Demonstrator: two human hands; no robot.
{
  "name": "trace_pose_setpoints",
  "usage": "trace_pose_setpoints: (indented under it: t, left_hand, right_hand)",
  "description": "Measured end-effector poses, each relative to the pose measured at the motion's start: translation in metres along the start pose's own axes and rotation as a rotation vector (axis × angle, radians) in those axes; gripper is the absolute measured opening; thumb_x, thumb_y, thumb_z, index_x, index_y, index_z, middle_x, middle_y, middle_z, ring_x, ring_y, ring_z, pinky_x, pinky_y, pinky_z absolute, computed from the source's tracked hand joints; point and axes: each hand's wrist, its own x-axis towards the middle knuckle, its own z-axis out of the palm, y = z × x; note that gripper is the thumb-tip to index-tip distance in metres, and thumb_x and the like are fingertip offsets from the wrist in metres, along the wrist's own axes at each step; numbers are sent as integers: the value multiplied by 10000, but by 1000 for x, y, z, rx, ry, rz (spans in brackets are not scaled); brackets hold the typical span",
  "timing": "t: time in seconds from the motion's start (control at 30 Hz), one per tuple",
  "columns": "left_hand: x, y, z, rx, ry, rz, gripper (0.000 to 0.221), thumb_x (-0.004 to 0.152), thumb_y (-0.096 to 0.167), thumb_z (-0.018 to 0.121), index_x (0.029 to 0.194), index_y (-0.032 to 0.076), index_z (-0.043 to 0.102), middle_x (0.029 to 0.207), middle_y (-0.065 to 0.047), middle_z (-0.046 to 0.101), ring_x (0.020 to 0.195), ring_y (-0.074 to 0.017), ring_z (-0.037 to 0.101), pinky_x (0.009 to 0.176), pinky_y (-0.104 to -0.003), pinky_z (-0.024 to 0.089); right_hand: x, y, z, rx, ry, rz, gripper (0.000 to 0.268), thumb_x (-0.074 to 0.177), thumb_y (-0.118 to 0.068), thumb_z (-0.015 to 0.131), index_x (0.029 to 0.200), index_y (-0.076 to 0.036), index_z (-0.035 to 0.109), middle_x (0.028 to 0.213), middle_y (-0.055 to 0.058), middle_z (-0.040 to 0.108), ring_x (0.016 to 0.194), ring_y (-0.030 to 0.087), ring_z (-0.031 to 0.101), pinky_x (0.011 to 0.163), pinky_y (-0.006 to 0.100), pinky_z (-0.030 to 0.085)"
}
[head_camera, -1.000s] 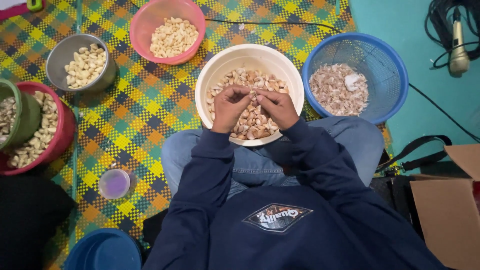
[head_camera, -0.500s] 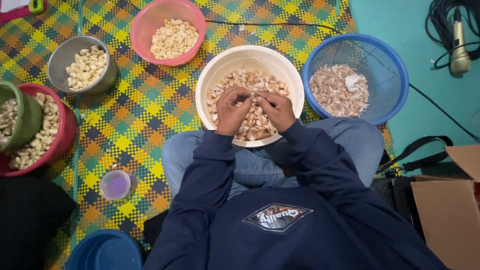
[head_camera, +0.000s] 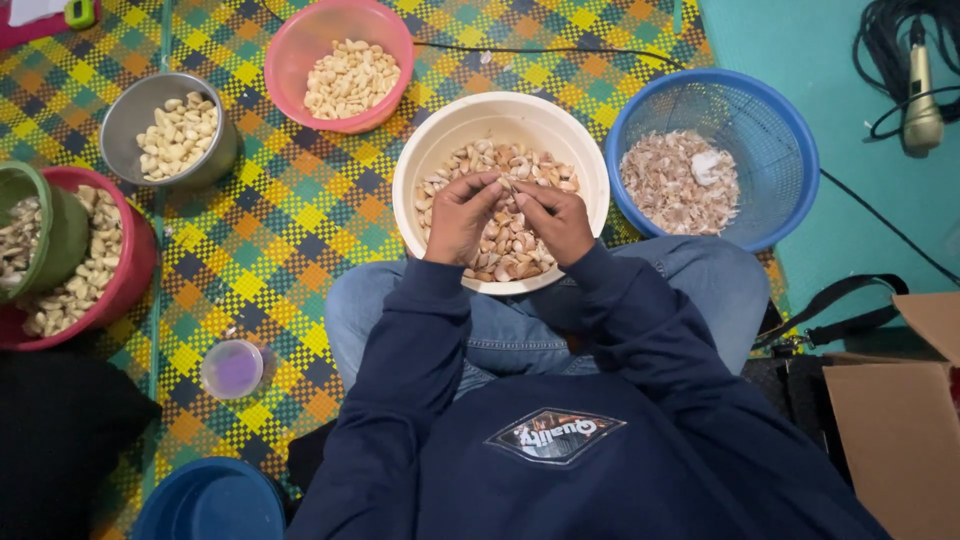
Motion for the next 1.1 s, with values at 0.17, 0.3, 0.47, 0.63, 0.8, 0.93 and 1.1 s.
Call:
trace_pose_setpoints:
  t: [0.17, 0.3, 0.47, 0.63, 0.8, 0.93, 1.1]
  left_hand:
    - [-4, 4, 5, 4, -23, -10, 209, 891, -40, 772, 1085, -90, 712, 930, -178, 699, 817, -284, 770, 704, -305, 690]
    - [-3, 4, 4, -12, -29, 3, 212, 892, -56, 763, 1093, -89, 705, 918, -193, 701, 804, -304, 772, 699, -335, 694]
    - [1, -4, -5, 2, -39, 7, 203, 892, -61, 761, 1086, -89, 705, 919, -198, 715, 798, -291, 777, 706, -328, 697]
    - [-2, 3, -1, 38, -44, 6, 208, 895, -54, 755, 1093, -97, 713, 934, -206, 732, 811, -262, 774, 738, -323, 689]
    - [-3, 3, 0, 48, -74, 26, 259, 826, -57, 838, 1063, -84, 736, 905, -230, 736, 793, -286, 770, 706, -375, 680]
    - [0, -4, -6, 39, -47, 33, 275, 808, -61, 851, 1051, -100, 729, 877, -248, 729, 776, -318, 773, 694, -404, 679]
    - [1, -4, -8, 131, -85, -85, 292, 815, 27, 878, 1054, -55, 730, 868, -189, 714, 761, -296, 773, 638, -356, 678]
  right_hand:
    - [0, -6, 0, 24, -3, -15, 284, 991, -70, 679, 1268, -81, 744, 929, 203, 771, 674, 154, 703, 470, 244, 517]
    - [-1, -14, 2, 40, -8, -8, 297, 966, -68, 718, 1262, -87, 749, 949, 185, 783, 696, 122, 706, 486, 192, 535]
    - [-2, -8, 1, 19, 10, -16, 265, 960, -52, 742, 1220, -89, 778, 1127, 193, 770, 887, 197, 744, 601, 275, 594]
    - [-1, -12, 3, 57, 22, 3, 264, 952, -47, 745, 1215, -65, 769, 974, 181, 785, 704, 118, 704, 525, 208, 566]
    - [-1, -19, 2, -10, 7, -15, 233, 941, -38, 782, 1174, -41, 789, 1051, 201, 777, 969, 221, 721, 758, 360, 612]
    - [-1, -8, -2, -39, -21, 2, 213, 942, -44, 787, 1154, -53, 800, 1056, 193, 778, 1018, 224, 708, 812, 382, 600]
    - [0, -5, -18, 30, -69, 189, 239, 921, -40, 733, 1154, -50, 788, 849, 190, 754, 563, 136, 649, 441, 219, 508]
